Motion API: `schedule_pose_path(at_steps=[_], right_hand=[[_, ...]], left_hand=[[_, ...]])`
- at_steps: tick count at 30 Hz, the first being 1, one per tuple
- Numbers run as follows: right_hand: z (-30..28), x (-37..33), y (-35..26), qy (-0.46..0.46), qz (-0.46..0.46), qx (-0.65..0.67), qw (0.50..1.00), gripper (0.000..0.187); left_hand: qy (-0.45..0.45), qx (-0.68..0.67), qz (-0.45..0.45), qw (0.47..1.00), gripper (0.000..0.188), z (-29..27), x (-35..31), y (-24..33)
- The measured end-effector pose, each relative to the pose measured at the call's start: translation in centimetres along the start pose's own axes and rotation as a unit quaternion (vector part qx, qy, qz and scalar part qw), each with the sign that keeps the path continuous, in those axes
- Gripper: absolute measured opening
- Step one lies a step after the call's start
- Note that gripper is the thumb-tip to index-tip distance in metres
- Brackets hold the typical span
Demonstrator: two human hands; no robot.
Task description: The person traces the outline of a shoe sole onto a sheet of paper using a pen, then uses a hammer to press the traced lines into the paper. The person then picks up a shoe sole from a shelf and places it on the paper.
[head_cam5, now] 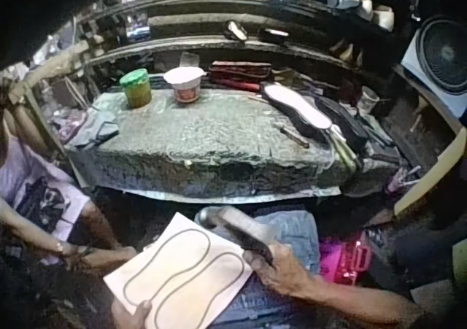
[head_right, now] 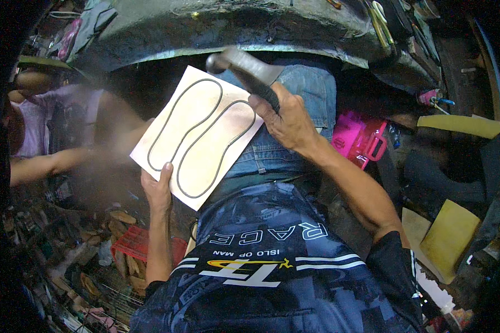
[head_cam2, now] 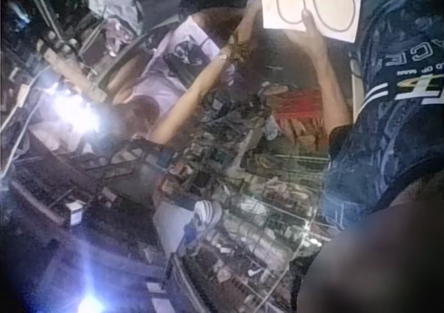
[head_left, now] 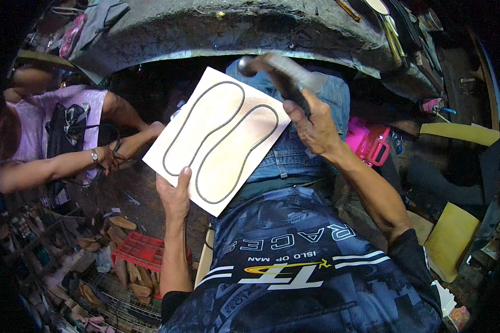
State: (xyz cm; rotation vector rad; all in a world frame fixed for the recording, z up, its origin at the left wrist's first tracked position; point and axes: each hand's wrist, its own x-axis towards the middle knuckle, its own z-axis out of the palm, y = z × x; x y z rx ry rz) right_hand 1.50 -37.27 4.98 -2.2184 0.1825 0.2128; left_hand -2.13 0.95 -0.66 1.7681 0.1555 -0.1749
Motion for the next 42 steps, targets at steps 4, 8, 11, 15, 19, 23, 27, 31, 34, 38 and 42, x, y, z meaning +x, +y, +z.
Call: schedule_pose_path(at_steps=[4, 8, 11, 15, 19, 23, 27, 31, 34, 38, 42], right_hand=[[-0.6, 1.0, -0.9, -0.035, 0.033, -0.096, 0.994, 0.069], [-0.9, 1.0, -1.5, 0.015, -0.001, -0.063, 0.998, 0.073], [-1.0, 1.3, -1.5, -0.034, 0.03, -0.135, 0.99, 0.072], [-1.0, 1.7, -1.5, -0.007, 0.019, -0.079, 0.997, 0.068], [-1.3, 2.1, -1.6, -0.014, 0.028, -0.108, 0.994, 0.068], [-1.3, 2.0, -1.7, -0.003, 0.03, -0.077, 0.997, 0.072], [-1.0, 2.1, -2.1, -0.006, 0.011, -0.105, 0.994, 0.072], [-1.0, 2.0, -2.7, -0.052, 0.057, -0.097, 0.992, 0.071], [-1.0, 2.0, -3.3, -0.03, 0.015, -0.107, 0.994, 0.074], [-1.1, 2.3, -4.0, -0.053, 0.053, -0.157, 0.985, 0.071], [-0.9, 1.8, -4.2, -0.049, 0.043, -0.094, 0.993, 0.07]], left_hand=[[-0.008, 0.012, 0.03, 0.999, 0.061, -0.1, 0.1, 0.3], [-0.017, -0.006, -0.006, 1.0, 0.061, 0.0, 0.2, 0.5], [-0.038, -0.003, 0.016, 0.999, 0.061, 0.1, 1.0, 0.5], [-0.045, -0.022, 0.0, 0.999, 0.06, 0.3, 1.4, 0.3], [-0.053, -0.012, -0.031, 0.998, 0.058, 0.7, 1.9, 0.5], [-0.076, -0.028, -0.005, 0.997, 0.057, 1.1, 2.4, 0.9], [-0.086, -0.045, -0.004, 0.995, 0.059, 1.9, 2.8, 1.0], [-0.099, -0.048, -0.012, 0.994, 0.067, 2.5, 3.0, 0.9], [-0.109, -0.069, -0.02, 0.991, 0.062, 3.3, 3.7, 0.9], [-0.127, 0.049, 0.009, 0.991, 0.06, 3.8, 4.8, 1.2], [-0.14, -0.076, -0.03, 0.987, 0.065, 5.3, 5.1, 1.2]])
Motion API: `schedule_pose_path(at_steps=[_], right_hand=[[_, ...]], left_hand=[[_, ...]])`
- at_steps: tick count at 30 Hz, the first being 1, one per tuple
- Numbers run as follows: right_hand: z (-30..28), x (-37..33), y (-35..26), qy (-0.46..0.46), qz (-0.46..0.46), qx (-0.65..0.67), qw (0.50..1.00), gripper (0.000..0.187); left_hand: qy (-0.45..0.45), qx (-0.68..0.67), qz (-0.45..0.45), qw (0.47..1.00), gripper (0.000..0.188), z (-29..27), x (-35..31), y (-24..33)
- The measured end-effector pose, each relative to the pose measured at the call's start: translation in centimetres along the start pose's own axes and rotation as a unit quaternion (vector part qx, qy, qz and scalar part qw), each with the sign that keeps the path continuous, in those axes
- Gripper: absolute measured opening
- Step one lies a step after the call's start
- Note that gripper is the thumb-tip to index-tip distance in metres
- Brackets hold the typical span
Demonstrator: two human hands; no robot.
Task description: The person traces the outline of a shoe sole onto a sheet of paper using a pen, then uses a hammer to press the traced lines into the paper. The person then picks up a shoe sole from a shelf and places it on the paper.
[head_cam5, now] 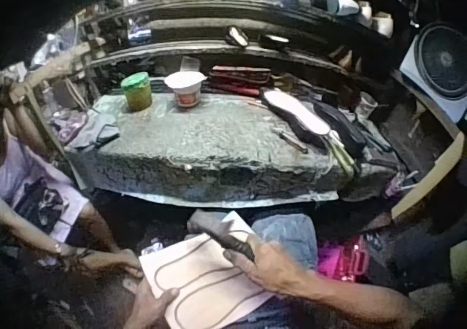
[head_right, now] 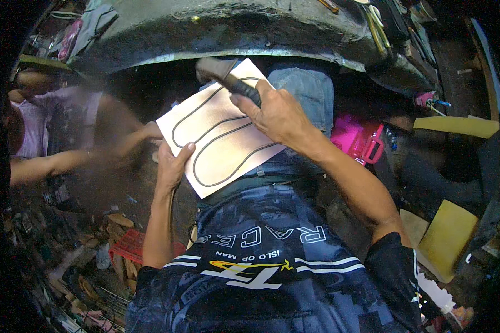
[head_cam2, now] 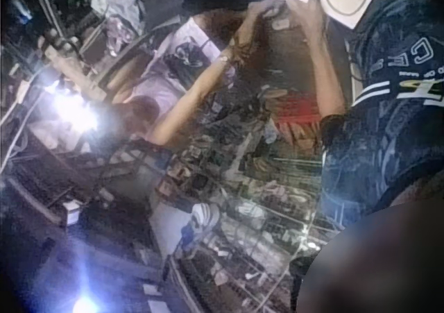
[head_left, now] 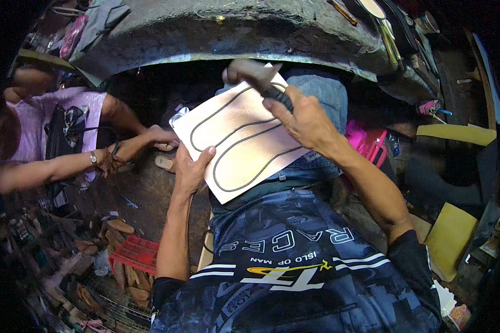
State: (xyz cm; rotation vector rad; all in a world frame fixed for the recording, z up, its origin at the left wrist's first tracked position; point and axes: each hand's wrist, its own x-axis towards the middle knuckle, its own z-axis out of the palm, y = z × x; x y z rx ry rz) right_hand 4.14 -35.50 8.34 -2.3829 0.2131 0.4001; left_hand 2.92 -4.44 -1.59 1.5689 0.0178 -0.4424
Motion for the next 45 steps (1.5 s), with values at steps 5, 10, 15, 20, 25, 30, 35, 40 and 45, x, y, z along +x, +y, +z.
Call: schedule_pose_path(at_steps=[5, 10, 15, 20, 25, 30, 35, 40, 45], right_hand=[[0.3, -0.4, 0.4, 0.019, 0.023, -0.021, 0.999, 0.065], [1.0, -0.5, 0.7, -0.037, 0.022, -0.066, 0.997, 0.07], [1.0, -1.2, 0.5, 0.012, 0.02, 0.019, 1.0, 0.066], [1.3, -0.9, -0.1, -0.021, 0.036, -0.068, 0.997, 0.069], [1.7, -1.4, 0.6, -0.002, 0.029, -0.001, 1.0, 0.067], [2.5, -0.8, 1.5, -0.016, 0.034, -0.068, 0.997, 0.074], [2.1, -1.6, 1.4, 0.006, 0.039, 0.003, 0.999, 0.069], [2.1, -1.6, 0.6, 0.073, 0.007, 0.036, 0.997, 0.066], [0.9, -0.8, 1.1, 0.024, 0.061, 0.017, 0.998, 0.074]], left_hand=[[-0.012, 0.018, 0.001, 1.0, 0.062, 0.6, 1.3, -0.4], [-0.059, -0.002, 0.014, 0.998, 0.062, 0.7, 3.1, -1.3], [-0.065, 0.038, 0.043, 0.996, 0.064, 1.2, 4.5, -1.7], [-0.058, 0.041, 0.05, 0.996, 0.065, 2.0, 5.8, -0.8], [-0.019, 0.117, -0.029, 0.993, 0.064, 2.8, 6.0, 0.2], [0.015, 0.149, -0.05, 0.988, 0.055, 2.3, 1.1, 0.9], [0.028, 0.071, 0.033, 0.997, 0.043, 3.0, -0.2, -0.1], [0.014, 0.123, 0.019, 0.992, 0.042, 3.7, 2.6, -0.1], [-0.009, 0.187, 0.033, 0.982, 0.044, 3.7, 3.5, 0.5]])
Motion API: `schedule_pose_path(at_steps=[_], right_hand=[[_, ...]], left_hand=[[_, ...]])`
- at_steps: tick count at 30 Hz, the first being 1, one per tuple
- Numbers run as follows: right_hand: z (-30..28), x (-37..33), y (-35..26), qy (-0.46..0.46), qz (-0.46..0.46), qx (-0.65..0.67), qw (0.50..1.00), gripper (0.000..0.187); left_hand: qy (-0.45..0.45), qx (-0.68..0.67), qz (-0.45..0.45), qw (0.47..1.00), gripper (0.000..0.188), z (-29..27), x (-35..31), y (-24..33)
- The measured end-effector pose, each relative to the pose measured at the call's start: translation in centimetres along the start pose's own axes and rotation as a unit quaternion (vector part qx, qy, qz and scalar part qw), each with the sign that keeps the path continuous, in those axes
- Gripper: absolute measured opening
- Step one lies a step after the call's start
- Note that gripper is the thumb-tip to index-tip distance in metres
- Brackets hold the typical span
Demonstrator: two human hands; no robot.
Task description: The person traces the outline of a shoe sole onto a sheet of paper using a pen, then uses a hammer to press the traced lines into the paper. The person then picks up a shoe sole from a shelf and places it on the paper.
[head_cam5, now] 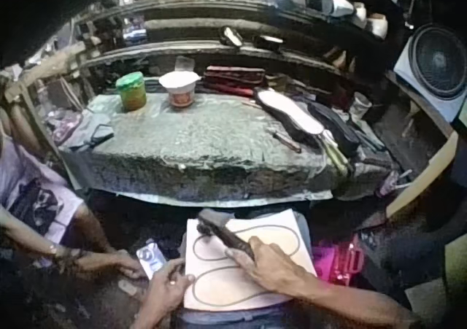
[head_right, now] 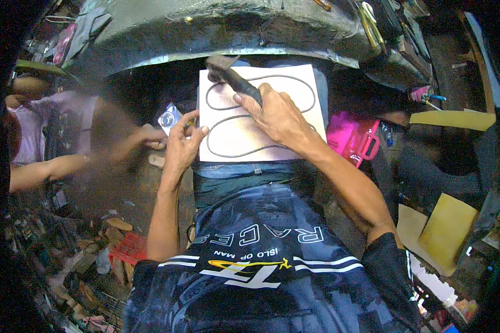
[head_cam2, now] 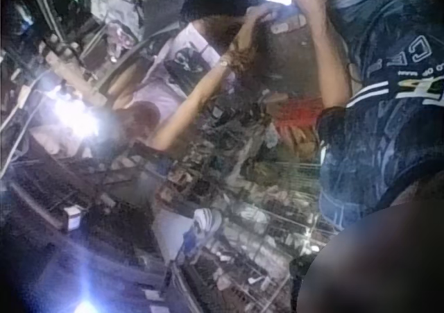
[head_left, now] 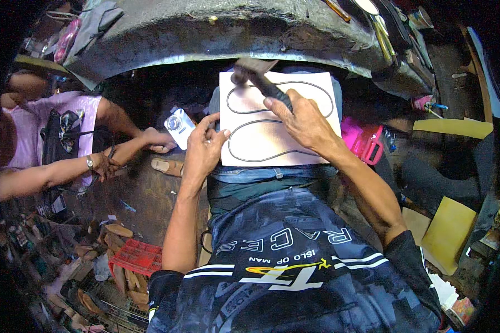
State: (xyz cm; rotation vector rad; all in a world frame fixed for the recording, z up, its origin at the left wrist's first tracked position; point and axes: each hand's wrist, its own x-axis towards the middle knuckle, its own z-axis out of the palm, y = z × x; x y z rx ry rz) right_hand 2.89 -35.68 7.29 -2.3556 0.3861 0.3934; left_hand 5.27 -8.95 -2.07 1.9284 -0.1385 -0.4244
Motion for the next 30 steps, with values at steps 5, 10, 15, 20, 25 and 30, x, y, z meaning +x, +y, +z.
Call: schedule_pose_path(at_steps=[5, 10, 15, 20, 25, 30], right_hand=[[-0.1, 0.6, -0.3, -0.052, -0.003, -0.07, 0.996, 0.076], [-0.3, 0.6, -0.6, -0.014, -0.03, -0.017, 0.999, 0.075], [-0.4, 0.3, -1.3, -0.046, -0.044, -0.096, 0.993, 0.066], [-0.2, -1.4, -1.6, -0.04, -0.06, -0.048, 0.996, 0.067], [0.1, -1.8, -0.2, -0.028, -0.065, -0.066, 0.995, 0.067], [1.4, -3.3, 1.5, -0.093, -0.025, -0.089, 0.991, 0.063]], left_hand=[[0.005, 0.006, -0.009, 1.0, 0.046, 0.3, 1.4, 0.2], [0.006, 0.022, -0.022, 0.999, 0.048, 0.1, 1.7, 0.8], [0.003, 0.019, -0.029, 0.999, 0.049, 0.2, 2.2, 1.2], [0.022, 0.026, -0.032, 0.999, 0.043, 0.8, 1.4, 1.0], [0.06, 0.001, -0.025, 0.998, 0.039, 1.2, 0.0, 0.8], [0.081, -0.059, -0.048, 0.994, 0.036, 1.7, -0.9, 0.1]])
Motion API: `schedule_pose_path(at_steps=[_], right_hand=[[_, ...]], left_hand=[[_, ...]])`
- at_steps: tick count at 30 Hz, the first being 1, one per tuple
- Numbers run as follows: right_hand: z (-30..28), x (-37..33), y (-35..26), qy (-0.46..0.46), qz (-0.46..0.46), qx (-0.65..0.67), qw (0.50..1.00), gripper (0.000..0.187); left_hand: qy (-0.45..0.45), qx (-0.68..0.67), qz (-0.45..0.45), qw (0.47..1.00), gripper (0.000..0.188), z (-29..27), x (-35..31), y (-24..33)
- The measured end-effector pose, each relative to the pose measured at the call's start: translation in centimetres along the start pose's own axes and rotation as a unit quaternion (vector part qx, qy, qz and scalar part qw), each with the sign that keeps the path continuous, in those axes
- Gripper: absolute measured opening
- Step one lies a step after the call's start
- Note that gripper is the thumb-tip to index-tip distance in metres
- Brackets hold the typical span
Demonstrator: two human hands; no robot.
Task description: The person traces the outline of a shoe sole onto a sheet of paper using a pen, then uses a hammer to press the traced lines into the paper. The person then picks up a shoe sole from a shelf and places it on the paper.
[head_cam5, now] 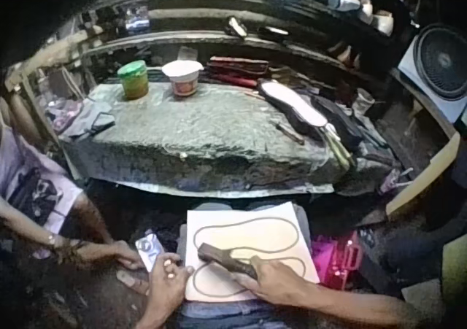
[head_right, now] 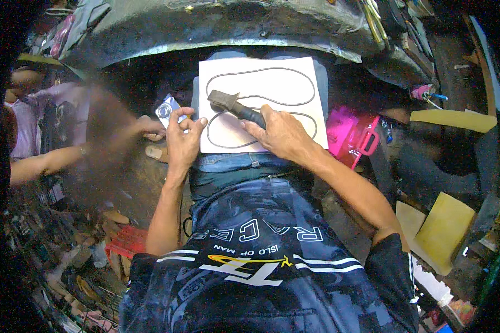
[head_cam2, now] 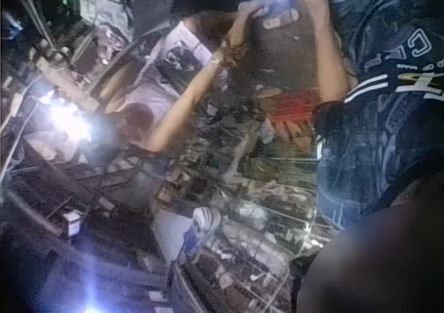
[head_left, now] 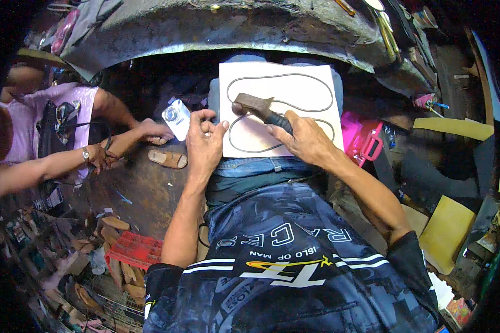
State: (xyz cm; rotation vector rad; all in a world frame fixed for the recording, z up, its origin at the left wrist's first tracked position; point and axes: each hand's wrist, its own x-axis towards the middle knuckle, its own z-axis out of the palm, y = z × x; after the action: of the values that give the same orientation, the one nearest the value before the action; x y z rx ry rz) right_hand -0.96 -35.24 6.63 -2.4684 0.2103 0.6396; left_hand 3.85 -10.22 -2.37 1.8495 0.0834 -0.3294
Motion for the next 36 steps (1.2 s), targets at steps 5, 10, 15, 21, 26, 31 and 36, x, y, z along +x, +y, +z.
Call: schedule_pose_path(at_steps=[5, 10, 15, 21, 26, 31, 36], right_hand=[[0.6, -1.4, 0.8, 0.098, -0.05, 0.19, 0.976, 0.065], [-0.1, -1.1, 0.8, 0.046, -0.011, 0.102, 0.994, 0.063], [-0.3, -1.0, 0.2, 0.054, -0.025, 0.072, 0.996, 0.065], [-0.6, -0.1, -0.4, 0.103, -0.066, 0.127, 0.984, 0.068], [-1.4, 1.3, -0.8, 0.049, -0.066, 0.004, 0.997, 0.066], [-1.5, 2.7, -1.9, 0.08, -0.053, 0.027, 0.995, 0.069], [-1.4, 3.8, -2.2, 0.067, -0.077, -0.014, 0.995, 0.074]], left_hand=[[0.026, -0.017, 0.045, 0.999, 0.034, -0.1, -1.1, -0.9], [0.051, -0.037, 0.066, 0.996, 0.029, -0.4, -1.6, -1.2], [0.089, -0.022, 0.06, 0.994, 0.027, -1.6, -3.3, -1.8], [0.081, -0.04, 0.039, 0.995, 0.026, -2.2, -4.7, -2.2], [0.09, -0.032, 0.057, 0.994, 0.023, -2.3, -5.0, -1.9], [0.069, -0.032, 0.026, 0.997, 0.025, -2.7, -5.4, -1.9], [0.067, -0.009, 0.062, 0.996, 0.03, -3.1, -5.0, -2.9]])
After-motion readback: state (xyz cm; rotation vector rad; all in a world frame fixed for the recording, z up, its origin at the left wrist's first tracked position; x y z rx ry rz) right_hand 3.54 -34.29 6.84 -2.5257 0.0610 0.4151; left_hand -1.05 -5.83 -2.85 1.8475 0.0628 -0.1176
